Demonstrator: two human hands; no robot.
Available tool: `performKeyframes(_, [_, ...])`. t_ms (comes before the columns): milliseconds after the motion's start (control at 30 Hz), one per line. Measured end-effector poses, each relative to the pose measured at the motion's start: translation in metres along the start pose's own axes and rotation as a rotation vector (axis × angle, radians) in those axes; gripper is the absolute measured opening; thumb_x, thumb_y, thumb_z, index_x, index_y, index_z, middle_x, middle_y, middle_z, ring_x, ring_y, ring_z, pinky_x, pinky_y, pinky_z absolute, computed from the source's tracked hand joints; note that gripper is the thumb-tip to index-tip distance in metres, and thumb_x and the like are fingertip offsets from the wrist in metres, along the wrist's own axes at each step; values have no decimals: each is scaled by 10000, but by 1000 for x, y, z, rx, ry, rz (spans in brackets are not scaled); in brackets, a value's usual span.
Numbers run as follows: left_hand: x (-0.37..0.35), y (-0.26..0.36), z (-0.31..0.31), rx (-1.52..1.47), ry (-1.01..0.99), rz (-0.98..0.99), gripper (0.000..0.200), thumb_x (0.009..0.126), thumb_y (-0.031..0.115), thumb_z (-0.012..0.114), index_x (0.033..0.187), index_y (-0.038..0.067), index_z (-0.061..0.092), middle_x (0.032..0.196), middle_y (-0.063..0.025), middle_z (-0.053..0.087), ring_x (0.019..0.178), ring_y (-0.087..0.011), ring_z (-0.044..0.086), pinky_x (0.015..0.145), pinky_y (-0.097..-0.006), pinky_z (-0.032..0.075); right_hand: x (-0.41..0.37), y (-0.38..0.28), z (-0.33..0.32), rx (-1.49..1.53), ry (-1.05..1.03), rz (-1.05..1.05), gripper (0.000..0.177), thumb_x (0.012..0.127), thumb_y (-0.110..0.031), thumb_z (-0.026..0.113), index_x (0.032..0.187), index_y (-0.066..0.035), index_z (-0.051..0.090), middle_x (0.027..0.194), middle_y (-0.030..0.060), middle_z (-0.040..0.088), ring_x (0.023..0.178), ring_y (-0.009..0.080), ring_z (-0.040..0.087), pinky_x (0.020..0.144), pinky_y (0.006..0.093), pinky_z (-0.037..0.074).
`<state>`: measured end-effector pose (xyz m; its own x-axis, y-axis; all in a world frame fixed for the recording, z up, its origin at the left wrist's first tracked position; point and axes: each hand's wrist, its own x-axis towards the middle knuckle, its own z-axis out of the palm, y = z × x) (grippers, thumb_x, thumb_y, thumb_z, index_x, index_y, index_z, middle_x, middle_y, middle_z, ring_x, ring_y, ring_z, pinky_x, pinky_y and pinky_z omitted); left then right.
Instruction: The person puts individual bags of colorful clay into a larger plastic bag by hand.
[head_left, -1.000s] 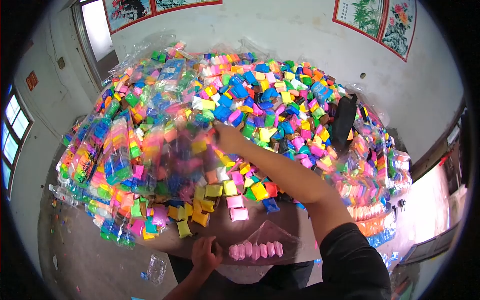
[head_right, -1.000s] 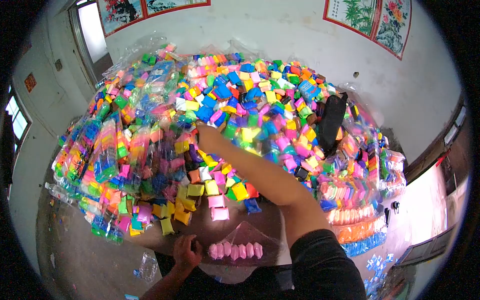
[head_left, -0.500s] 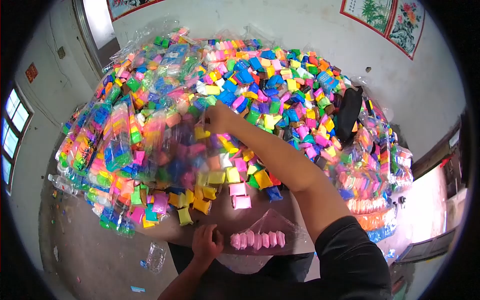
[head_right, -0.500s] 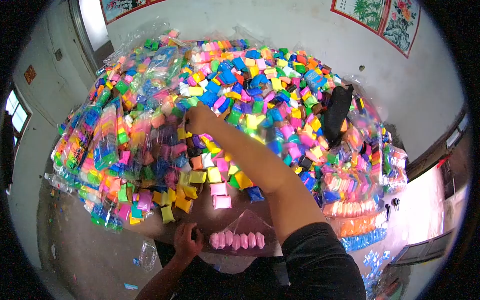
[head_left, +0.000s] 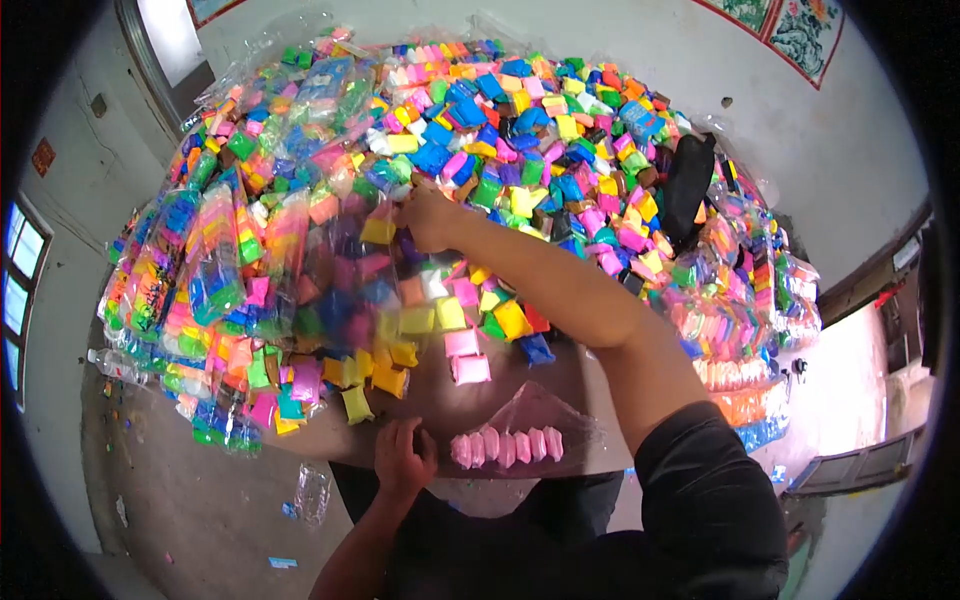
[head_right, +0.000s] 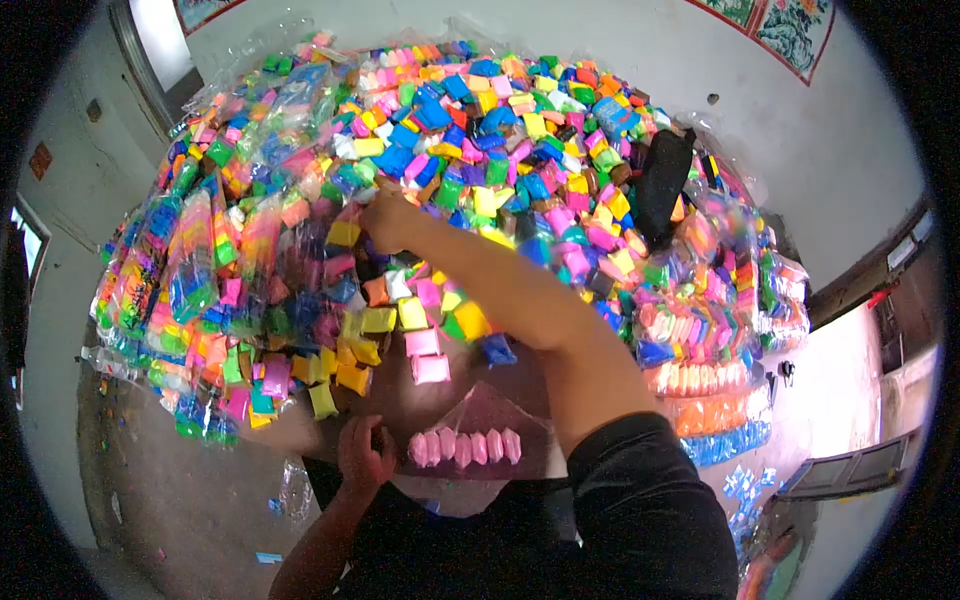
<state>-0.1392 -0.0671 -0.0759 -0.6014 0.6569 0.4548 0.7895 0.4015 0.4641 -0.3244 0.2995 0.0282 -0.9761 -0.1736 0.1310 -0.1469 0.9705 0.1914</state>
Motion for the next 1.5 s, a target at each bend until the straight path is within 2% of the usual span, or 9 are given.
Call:
performKeyframes(100, [1, -1, 2, -1, 28, -16, 264, 846, 76, 711, 1100, 44, 647, 951, -156, 643, 905, -376, 651, 799, -467, 539, -30, -3, 1, 334, 420, -237, 97, 749, -165, 678, 749, -69, 693, 794, 183, 704, 727, 391, 667, 777, 516, 528])
performKeyframes(167, [0, -3, 5, 24, 51, 13, 266, 843, 81, 720, 1099, 60, 653, 958, -148, 653, 914, -373, 653, 815, -474, 538, -61, -27, 0, 466, 255, -115, 121, 809, -164, 657, 773, -58, 702, 749, 209, 687, 719, 417, 666, 692, 531, 526])
performKeyframes(300, [1, -1, 2, 12, 62, 15, 265, 840, 85, 728, 1094, 71, 656, 968, -141, 662, 921, -372, 654, 831, -475, 537, -109, -45, 0, 468, -400, -109, 211, 913, -230, 658, 900, -25, 706, 872, 231, 717, 828, 448, 700, 729, 571, 549])
performKeyframes(667, [20, 5, -2, -210, -35, -39, 196, 885, 56, 677, 1079, 44, 651, 931, -175, 654, 909, -404, 651, 803, -487, 527, -161, -74, 11, 487, -297, 16, 422, 838, -373, 809, 1073, -45, 685, 910, 199, 719, 864, 408, 707, 754, 532, 551])
performKeyframes(900, [204, 8, 27, -396, 63, 55, 261, 984, 40, 515, 1202, 9, 656, 1184, -270, 670, 1141, -476, 626, 975, -526, 510, -176, -89, 31, 693, -235, -123, 491, 813, -406, 844, 1132, -55, 719, 1034, 187, 734, 1021, 389, 708, 867, 498, 557])
performKeyframes(1000, [277, -51, 61, -113, 152, 244, 345, 933, 30, 546, 1255, 9, 667, 1317, -263, 637, 1296, -458, 554, 1084, -520, 459, -164, -85, 12, 677, -547, -90, 559, 804, -377, 855, 1228, -62, 674, 1100, 187, 730, 1068, 384, 703, 895, 484, 553])
performKeyframes(1100, [314, -61, 17, 369, 38, 129, 345, 892, 91, 619, 1221, 10, 682, 1284, -209, 657, 1280, -413, 559, 1062, -520, 453, -174, -89, 30, 705, -413, -85, 556, 803, -355, 854, 1240, -67, 669, 1098, 182, 731, 1063, 382, 705, 883, 483, 556])
performKeyframes(1433, [367, -101, 33, 332, 42, 58, 262, 926, 294, 691, 997, 47, 741, 1025, -161, 700, 994, -395, 663, 838, -541, 531, -176, -85, 19, 582, -341, -153, 502, 763, -289, 845, 1175, -52, 684, 1097, 185, 728, 1078, 389, 699, 882, 493, 557])
performKeyframes(1500, [372, -97, 36, 502, 70, 96, 331, 923, 379, 713, 992, 57, 754, 1018, -150, 701, 1011, -379, 668, 843, -527, 532, -169, -69, 18, 557, -491, 140, 401, 730, -277, 833, 1039, -47, 722, 1021, 191, 751, 1016, 402, 725, 870, 528, 573])
